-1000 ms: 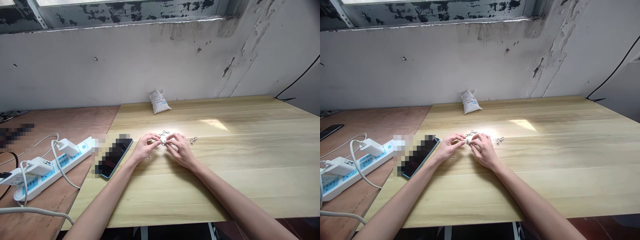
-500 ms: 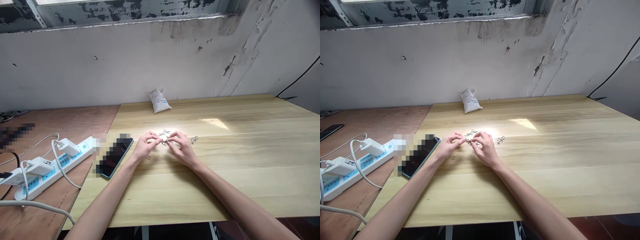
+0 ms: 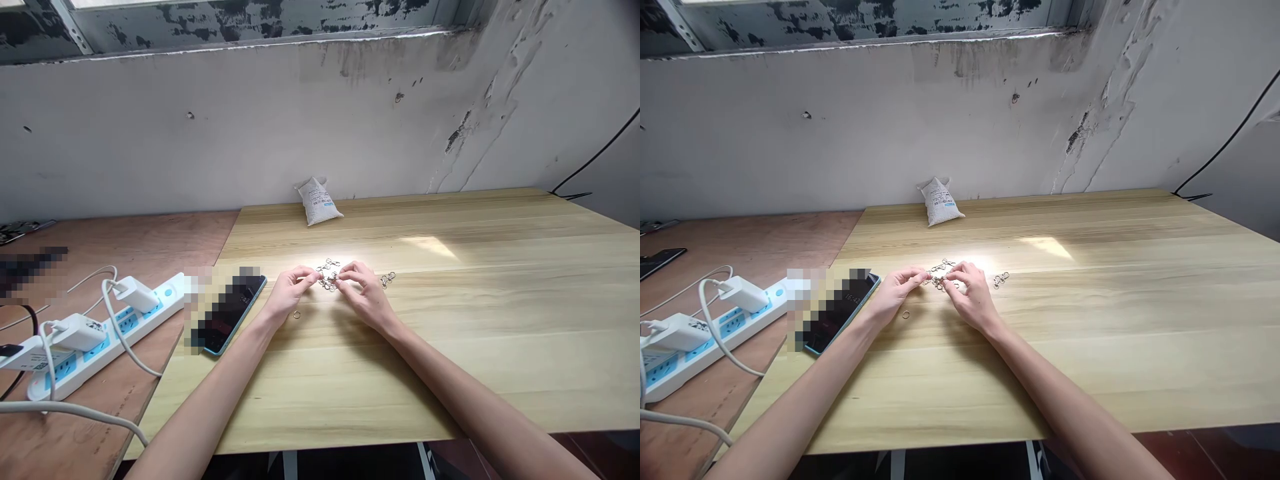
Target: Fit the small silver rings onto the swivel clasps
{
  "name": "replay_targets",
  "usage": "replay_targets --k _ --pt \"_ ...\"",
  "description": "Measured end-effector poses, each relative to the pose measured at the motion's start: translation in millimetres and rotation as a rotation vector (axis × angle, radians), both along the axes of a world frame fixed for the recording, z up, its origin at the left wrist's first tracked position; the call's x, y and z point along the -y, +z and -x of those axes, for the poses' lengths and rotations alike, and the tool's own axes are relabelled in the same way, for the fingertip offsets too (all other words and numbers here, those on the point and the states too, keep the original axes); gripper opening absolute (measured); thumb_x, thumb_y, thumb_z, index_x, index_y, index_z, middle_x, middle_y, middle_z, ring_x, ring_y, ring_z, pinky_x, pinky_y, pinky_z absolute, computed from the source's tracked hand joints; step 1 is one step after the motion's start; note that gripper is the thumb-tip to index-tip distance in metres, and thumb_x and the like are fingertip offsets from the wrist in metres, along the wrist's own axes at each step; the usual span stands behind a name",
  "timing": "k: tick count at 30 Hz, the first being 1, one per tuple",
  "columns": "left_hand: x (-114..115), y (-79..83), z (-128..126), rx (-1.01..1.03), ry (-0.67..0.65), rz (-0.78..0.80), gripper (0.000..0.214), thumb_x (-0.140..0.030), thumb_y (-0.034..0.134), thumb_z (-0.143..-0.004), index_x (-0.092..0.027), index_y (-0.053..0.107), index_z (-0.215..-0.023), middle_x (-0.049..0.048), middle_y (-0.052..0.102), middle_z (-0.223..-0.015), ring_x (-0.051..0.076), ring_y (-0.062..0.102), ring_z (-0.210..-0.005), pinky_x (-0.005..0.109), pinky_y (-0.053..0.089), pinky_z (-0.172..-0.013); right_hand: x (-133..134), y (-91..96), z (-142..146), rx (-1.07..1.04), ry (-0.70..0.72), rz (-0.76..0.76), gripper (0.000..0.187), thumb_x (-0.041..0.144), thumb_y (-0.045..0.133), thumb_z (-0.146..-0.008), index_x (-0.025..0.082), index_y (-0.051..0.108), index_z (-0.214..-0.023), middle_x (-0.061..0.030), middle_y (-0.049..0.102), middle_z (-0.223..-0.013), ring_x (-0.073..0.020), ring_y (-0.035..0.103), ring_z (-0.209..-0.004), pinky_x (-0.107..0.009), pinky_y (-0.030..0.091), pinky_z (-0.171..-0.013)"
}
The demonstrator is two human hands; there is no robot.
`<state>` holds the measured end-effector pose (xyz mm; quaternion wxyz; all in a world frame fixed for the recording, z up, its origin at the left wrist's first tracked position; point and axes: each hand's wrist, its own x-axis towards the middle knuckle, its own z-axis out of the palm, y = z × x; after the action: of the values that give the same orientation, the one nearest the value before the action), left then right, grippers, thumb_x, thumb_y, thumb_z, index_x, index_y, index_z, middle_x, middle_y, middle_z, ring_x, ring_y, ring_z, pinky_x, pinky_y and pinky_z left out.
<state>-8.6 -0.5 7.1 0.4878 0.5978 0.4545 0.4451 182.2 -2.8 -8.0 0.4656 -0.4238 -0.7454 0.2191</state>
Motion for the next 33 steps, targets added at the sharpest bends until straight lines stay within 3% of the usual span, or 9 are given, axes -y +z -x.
replay_targets --k 7,18,26,33 --pt "-0.2 -4.3 -1.7 0.019 0.004 0.031 0.03 -0.048 0.069 -0.078 -0.019 0.076 -0.082 0.0071 0.068 -0.093 0.02 0.058 -0.09 0.031 0.045 -0.083 2.0 3.1 1.6 -0.053 0.033 0.05 0.021 0.032 0.056 -0.091 0.023 0.069 -0.077 -0.0051 0.062 -0.087 -0.0212 0.059 -0.089 -0.038 0.046 -0.081" --pt "-2.5 -5.6 -2.4 0.071 0.087 -0.015 0.027 -0.045 0.076 -0.072 -0.018 0.074 -0.076 0.0075 0.065 -0.101 0.02 0.059 -0.096 0.031 0.046 -0.086 2.0 3.6 0.1 -0.016 -0.036 -0.006 0.022 0.034 0.058 -0.09 0.024 0.068 -0.073 -0.004 0.064 -0.087 -0.0221 0.059 -0.09 -0.043 0.039 -0.089" --pt "-2.1 -6.5 -1.5 -0.031 0.118 -0.101 0.026 -0.044 0.071 -0.078 -0.019 0.075 -0.081 0.0107 0.06 -0.119 0.024 0.056 -0.115 0.037 0.041 -0.1 0.8 3.1 -0.3 0.02 -0.053 -0.022 0.019 0.03 0.059 -0.089 0.024 0.069 -0.075 -0.0037 0.065 -0.087 -0.0226 0.059 -0.091 -0.045 0.039 -0.09" --pt "-0.3 -3.9 -1.4 -0.073 0.117 -0.1 0.026 -0.045 0.069 -0.079 -0.02 0.075 -0.081 0.0103 0.059 -0.125 0.026 0.054 -0.12 0.039 0.042 -0.099 2.0 2.8 0.2 -0.027 -0.04 -0.029 0.015 0.028 0.06 -0.088 0.025 0.071 -0.077 -0.0059 0.067 -0.109 -0.0266 0.055 -0.114 -0.05 0.037 -0.1"
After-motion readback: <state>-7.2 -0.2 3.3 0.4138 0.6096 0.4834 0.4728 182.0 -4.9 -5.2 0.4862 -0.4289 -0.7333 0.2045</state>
